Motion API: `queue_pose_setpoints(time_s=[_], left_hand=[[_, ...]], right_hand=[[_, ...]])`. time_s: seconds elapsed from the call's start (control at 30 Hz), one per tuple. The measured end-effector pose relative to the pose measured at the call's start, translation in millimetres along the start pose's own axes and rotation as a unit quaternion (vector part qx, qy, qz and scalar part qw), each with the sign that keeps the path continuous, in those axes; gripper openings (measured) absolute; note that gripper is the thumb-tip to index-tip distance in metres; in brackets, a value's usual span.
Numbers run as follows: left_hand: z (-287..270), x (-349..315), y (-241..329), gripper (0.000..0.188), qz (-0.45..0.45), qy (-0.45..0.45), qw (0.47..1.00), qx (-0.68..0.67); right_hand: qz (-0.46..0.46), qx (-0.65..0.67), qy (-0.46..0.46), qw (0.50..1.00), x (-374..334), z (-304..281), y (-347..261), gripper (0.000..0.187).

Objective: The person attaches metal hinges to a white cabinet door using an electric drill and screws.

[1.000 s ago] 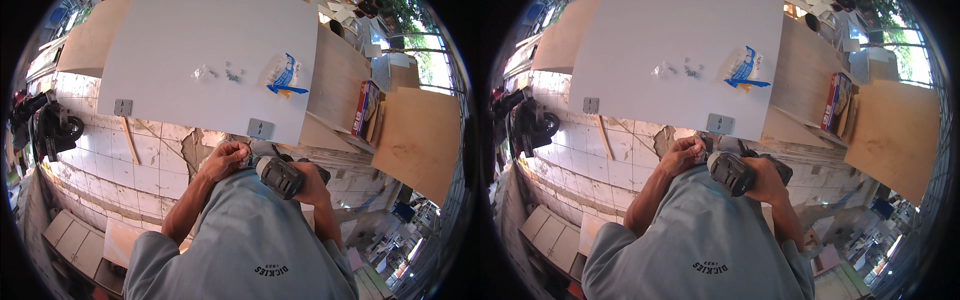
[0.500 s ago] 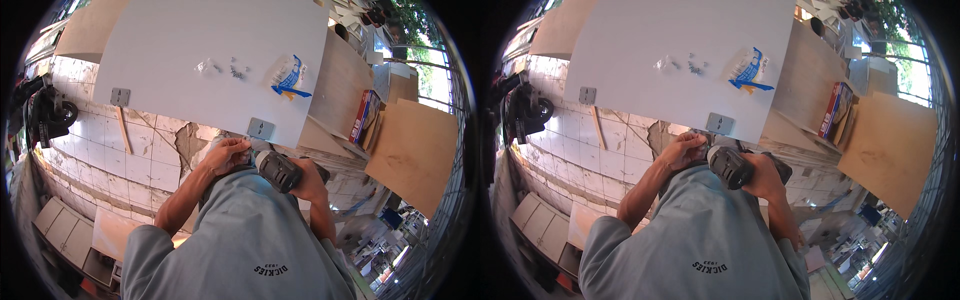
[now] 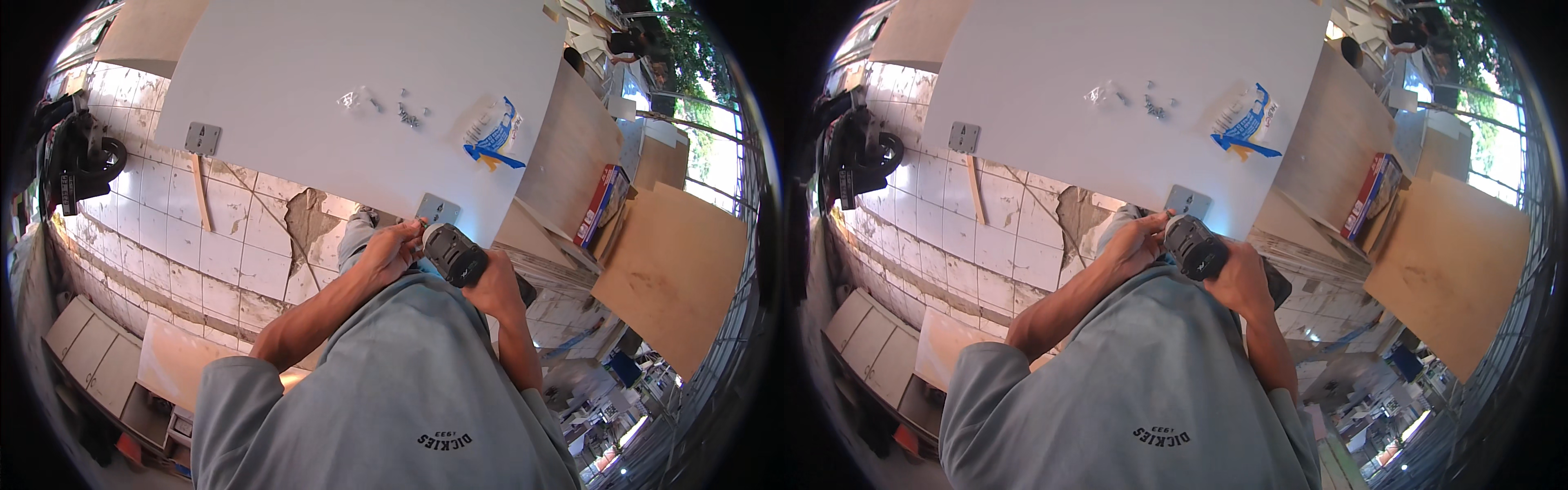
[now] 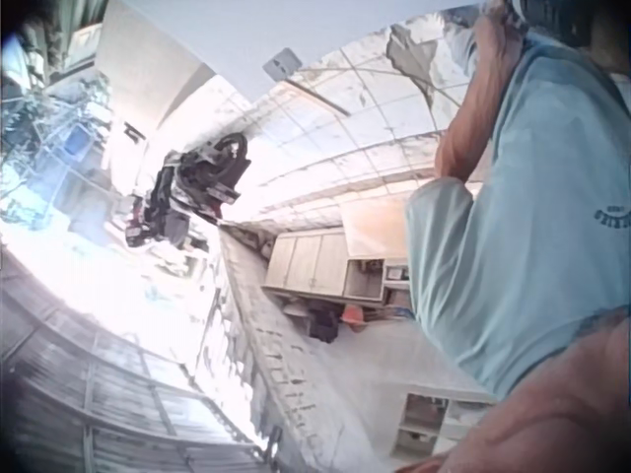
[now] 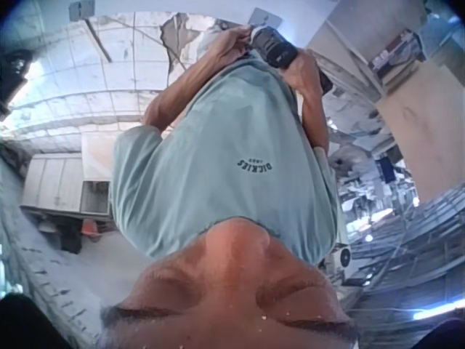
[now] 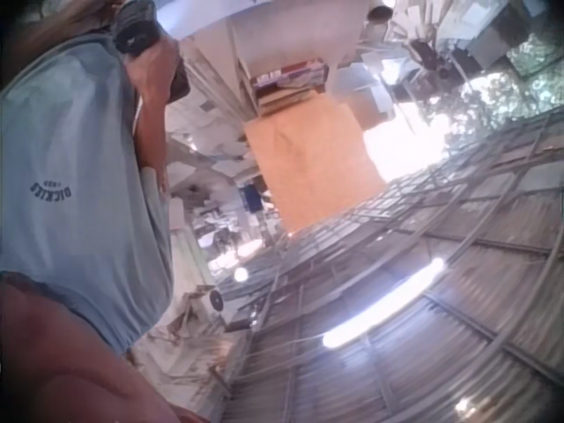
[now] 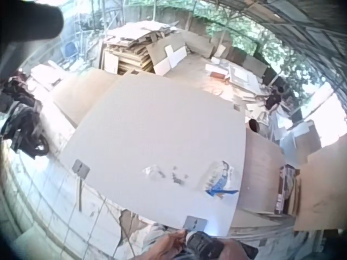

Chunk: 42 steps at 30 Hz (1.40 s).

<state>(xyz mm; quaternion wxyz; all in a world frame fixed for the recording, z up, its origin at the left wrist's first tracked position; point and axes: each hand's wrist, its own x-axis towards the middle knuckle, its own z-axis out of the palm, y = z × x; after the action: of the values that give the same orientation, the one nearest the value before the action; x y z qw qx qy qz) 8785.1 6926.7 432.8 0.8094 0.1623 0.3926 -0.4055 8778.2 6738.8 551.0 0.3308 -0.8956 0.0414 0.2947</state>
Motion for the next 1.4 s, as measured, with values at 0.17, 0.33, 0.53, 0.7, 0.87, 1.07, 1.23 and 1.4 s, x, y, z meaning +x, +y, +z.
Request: queue_pose_setpoints(time_s=[0.17, 0.33, 0.53, 0.7, 0.87, 1.07, 1.23, 1.4], left_hand=[[-11, 8, -1, 0.021, 0.001, -0.034, 0.999, 0.009], [-9, 10, 0, 0.022, 0.001, -0.015, 1.000, 0.009], [-5, 6, 2, 0.021, -0.002, -0.013, 1.000, 0.015], [-7, 9, 2, 0.020, 0.004, -0.023, 0.999, 0.024], [-7, 10, 3, 0.019, 0.004, -0.024, 0.999, 0.021], [-4, 9, 5, 0.016, -0.009, -0.007, 1.000, 0.023], [-7, 7, 12, 0.019, 0.055, 0.160, 0.985, 0.038], [-15, 2, 28, 0.028, 0.231, 0.194, 0.951, 0.067]], right_hand=[[0.014, -0.058, -0.017, 0.998, 3, 0, 1, 0.025], [0.020, -0.058, -0.023, 0.998, 6, -2, -1, 0.025], [0.029, -0.066, -0.026, 0.997, 6, -4, -7, 0.027], [0.040, -0.074, -0.030, 0.996, 6, -4, -7, 0.029], [0.039, -0.068, -0.031, 0.996, 6, -6, -7, 0.029], [0.034, -0.085, -0.021, 0.996, 7, -6, -8, 0.031], [0.060, -0.108, -0.027, 0.992, 12, -10, -14, 0.035], [0.058, -0.120, -0.040, 0.990, 17, -11, -18, 0.038]])
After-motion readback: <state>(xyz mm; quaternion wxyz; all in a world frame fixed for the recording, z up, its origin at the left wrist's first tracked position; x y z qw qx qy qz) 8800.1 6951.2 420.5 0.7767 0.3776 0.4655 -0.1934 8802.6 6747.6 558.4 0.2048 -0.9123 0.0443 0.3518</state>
